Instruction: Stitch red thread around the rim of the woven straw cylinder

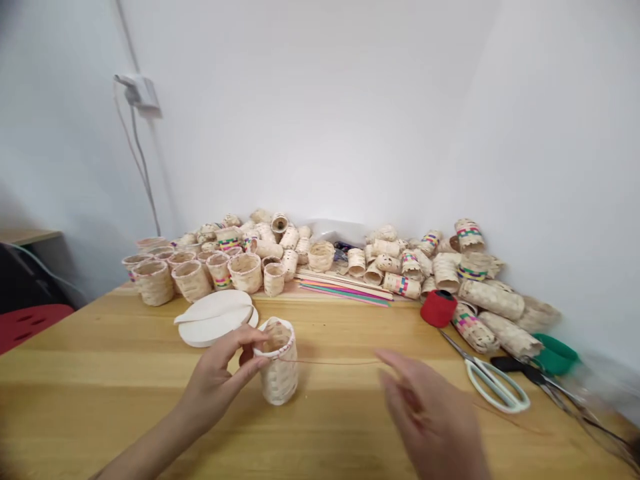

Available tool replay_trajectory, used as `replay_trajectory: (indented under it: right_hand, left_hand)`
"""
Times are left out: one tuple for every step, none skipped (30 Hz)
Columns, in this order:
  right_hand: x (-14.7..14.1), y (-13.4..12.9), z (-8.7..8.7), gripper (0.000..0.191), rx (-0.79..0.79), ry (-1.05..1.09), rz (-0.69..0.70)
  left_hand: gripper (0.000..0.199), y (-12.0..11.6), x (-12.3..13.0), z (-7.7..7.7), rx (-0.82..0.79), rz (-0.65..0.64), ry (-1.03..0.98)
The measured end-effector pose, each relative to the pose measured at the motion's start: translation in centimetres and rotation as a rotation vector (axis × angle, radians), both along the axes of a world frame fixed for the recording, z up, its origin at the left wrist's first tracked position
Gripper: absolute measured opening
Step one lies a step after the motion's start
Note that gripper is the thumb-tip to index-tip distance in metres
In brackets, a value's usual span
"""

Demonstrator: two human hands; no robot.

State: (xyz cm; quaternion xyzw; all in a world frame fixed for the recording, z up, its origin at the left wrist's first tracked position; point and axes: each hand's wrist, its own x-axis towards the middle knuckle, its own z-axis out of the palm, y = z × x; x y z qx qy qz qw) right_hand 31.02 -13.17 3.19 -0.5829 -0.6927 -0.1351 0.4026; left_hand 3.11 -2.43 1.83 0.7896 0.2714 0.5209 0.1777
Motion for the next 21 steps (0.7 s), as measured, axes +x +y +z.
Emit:
replay_trajectory:
  right_hand:
    - [-1.6,1.1,0.4,0.024,0.017,-0.035,0.085]
    - [-3.1,2.3,0.8,0.022,0.013,-0.056,0.181]
    - [-4.6,3.5,1.2,0.020,-0.012,-0.061,0.281]
    - [-5.9,4.5,1.5,0.020,-0.033,-0.045,0.368]
    - [-6.9,5.3,1.7,0.019,-0.057,-0.033,0.445]
    - [-7.6,6.0,1.7,0.018,-0.085,-0.023,0.510]
    - [-8.0,6.4,1.6,0.018,-0.109,-0.019,0.560]
    - [-8.1,6.7,1.4,0.018,-0.135,-0.023,0.600]
    - [-8.1,6.8,1.1,0.019,-0.161,-0.031,0.631]
    - [-7.9,6.9,0.7,0.020,-0.186,-0.036,0.652]
    - [-7.7,6.9,0.3,0.021,-0.202,-0.035,0.662]
    - [-7.5,7.0,0.0,0.022,-0.213,-0.030,0.666]
    - [-7.3,7.0,-0.4,0.023,-0.219,-0.020,0.665]
    - [-7.2,7.0,-0.6,0.023,-0.222,-0.009,0.662]
    - [-7.1,7.0,-0.8,0.023,-0.225,-0.003,0.658]
    - [-7.1,7.1,-1.0,0.023,-0.225,-0.006,0.658]
    - [-7.1,7.1,-1.1,0.022,-0.227,-0.017,0.661]
    - [-7.1,7.2,-1.1,0.021,-0.229,-0.028,0.665]
    - [-7.1,7.2,-1.2,0.020,-0.227,-0.036,0.665]
    - [-7.1,7.2,-1.2,0.020,-0.223,-0.036,0.663]
    - [-7.2,7.3,-1.3,0.019,-0.219,-0.028,0.660]
  left_hand:
    - [0.009,-0.2,-0.1,0.1,0.001,-0.017,0.005]
    - [0.006,-0.4,-0.1,0.2,0.004,-0.034,0.014]
    - [0.004,-0.5,-0.2,0.4,0.008,-0.054,0.030]
    - [0.003,-0.6,-0.2,0.6,0.014,-0.078,0.052]
    - [0.005,-0.6,-0.1,0.7,0.021,-0.102,0.075]
    - [0.007,-0.7,0.0,0.8,0.026,-0.129,0.097]
    - [0.008,-0.7,0.1,0.9,0.029,-0.156,0.113]
    - [0.009,-0.7,0.1,0.8,0.027,-0.178,0.123]
    - [0.009,-0.6,0.2,0.8,0.022,-0.192,0.127]
    - [0.009,-0.6,0.2,0.7,0.016,-0.200,0.129]
    - [0.010,-0.6,0.3,0.6,0.013,-0.204,0.134]
    - [0.011,-0.6,0.2,0.6,0.013,-0.204,0.141]
    - [0.012,-0.6,0.2,0.6,0.016,-0.199,0.150]
    - [0.013,-0.6,0.2,0.6,0.021,-0.197,0.164]
    - [0.015,-0.6,0.1,0.6,0.023,-0.198,0.179]
    - [0.015,-0.6,0.1,0.7,0.021,-0.201,0.193]
    - [0.016,-0.6,0.0,0.8,0.013,-0.207,0.204]
    - [0.016,-0.6,0.0,0.8,0.001,-0.214,0.210]
    - [0.016,-0.5,0.0,0.9,-0.014,-0.224,0.216]
    - [0.016,-0.5,0.0,0.9,-0.025,-0.229,0.217]
    - [0.016,-0.5,0.0,1.0,-0.035,-0.226,0.217]
